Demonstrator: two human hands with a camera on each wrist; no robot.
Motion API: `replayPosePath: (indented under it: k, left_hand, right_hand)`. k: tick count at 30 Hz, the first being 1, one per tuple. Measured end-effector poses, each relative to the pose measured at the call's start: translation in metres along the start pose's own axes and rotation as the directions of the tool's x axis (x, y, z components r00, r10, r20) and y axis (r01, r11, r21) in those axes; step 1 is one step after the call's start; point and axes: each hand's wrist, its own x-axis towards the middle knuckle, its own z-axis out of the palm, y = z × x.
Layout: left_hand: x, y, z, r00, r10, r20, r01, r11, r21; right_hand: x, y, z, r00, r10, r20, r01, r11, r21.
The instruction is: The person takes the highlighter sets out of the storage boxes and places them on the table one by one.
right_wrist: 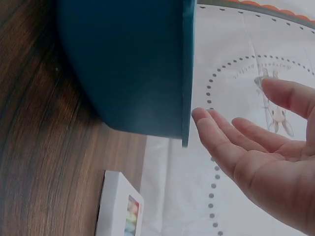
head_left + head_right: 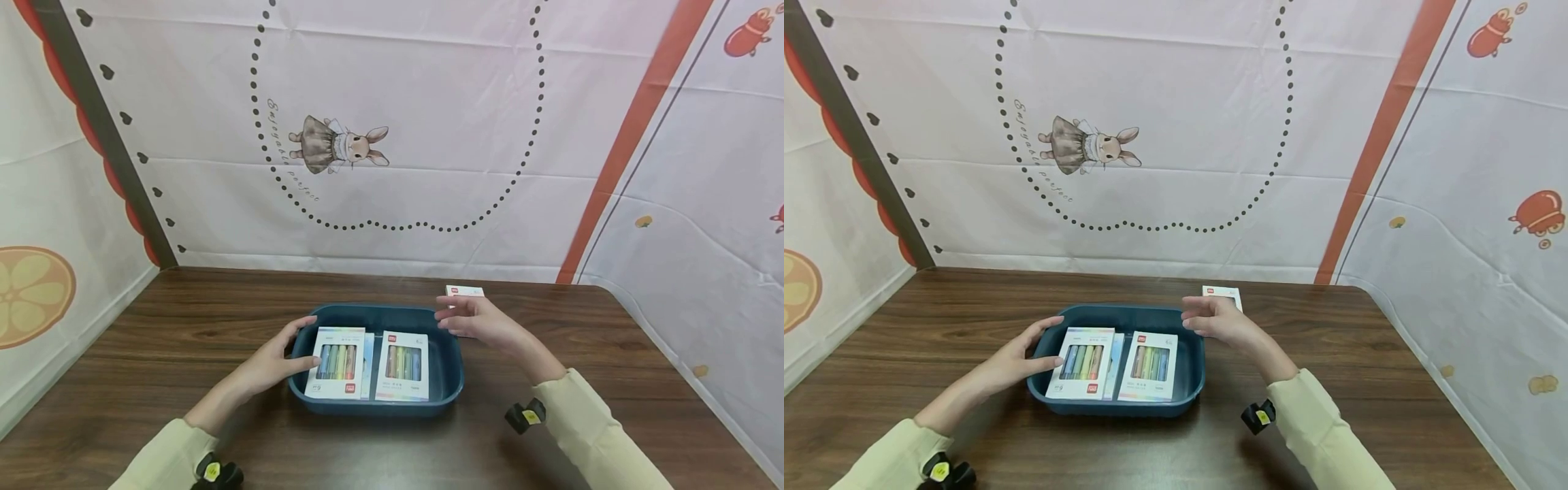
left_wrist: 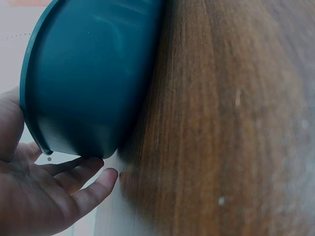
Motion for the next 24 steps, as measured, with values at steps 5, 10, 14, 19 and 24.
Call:
replayPosePath:
  k: [5, 10, 14, 19, 24]
  left_hand:
    - [0.000, 0.000, 0.000, 1.000, 0.004, 0.005, -0.004, 1.000, -0.008]
    - [0.000, 0.000, 0.000, 1.000, 0.002, 0.004, -0.002, 1.000, -0.016]
    - [0.000, 0.000, 0.000, 1.000, 0.007, 0.002, -0.007, 1.000, -0.018]
    - [0.000, 0.001, 0.000, 1.000, 0.009, 0.003, -0.008, 1.000, -0.019]
    - [0.000, 0.000, 0.000, 1.000, 0.006, 0.003, -0.006, 1.000, -0.020]
  right_hand:
    - [0.001, -0.003, 0.006, 0.999, 0.028, 0.023, -0.027, 0.999, -0.031]
    - [0.004, -0.007, 0.010, 0.997, 0.050, 0.057, -0.047, 0.998, -0.043]
    - [0.007, -0.010, 0.013, 0.993, 0.074, 0.088, -0.071, 0.997, -0.042]
    - [0.009, -0.012, 0.016, 0.989, 0.108, 0.105, -0.100, 0.992, -0.078]
    - [0.010, -0.013, 0.019, 0.984, 0.127, 0.123, -0.110, 0.984, -0.140]
